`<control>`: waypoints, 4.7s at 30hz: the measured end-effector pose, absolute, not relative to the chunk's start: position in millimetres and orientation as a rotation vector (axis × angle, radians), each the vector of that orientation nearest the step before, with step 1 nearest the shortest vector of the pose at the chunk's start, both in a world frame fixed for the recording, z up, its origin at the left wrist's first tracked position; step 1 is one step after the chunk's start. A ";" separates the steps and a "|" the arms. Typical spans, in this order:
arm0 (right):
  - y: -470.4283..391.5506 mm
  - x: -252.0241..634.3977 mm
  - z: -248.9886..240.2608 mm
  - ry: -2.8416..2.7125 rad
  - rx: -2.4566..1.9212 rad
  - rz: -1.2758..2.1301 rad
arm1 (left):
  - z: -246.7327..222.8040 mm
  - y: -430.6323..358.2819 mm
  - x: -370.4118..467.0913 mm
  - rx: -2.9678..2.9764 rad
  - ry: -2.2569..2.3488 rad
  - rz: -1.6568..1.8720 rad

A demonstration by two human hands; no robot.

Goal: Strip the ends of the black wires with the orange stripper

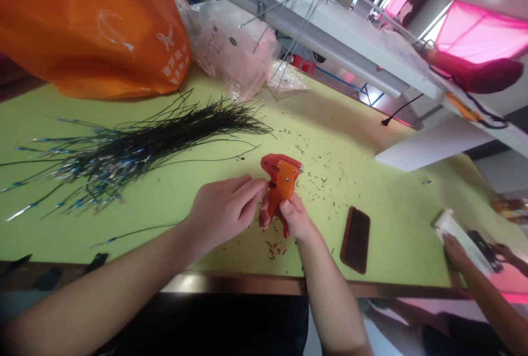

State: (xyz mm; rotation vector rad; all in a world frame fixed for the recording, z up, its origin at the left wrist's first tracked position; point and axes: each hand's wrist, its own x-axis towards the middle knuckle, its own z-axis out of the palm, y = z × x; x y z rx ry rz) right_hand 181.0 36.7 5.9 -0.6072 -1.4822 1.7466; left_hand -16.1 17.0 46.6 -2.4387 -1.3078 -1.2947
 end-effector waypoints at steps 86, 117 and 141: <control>25.2 171.4 9.3 -1.477 -0.748 1.641 | 44.3 16.6 -13.6 -2.457 -1.315 -1.334; 37.9 171.5 7.8 -1.160 -0.959 1.292 | 19.5 28.6 -7.1 -2.647 -1.385 -1.084; 73.5 190.9 -2.2 -0.854 -0.999 1.176 | 10.7 -8.7 -149.3 -2.380 -2.047 -0.885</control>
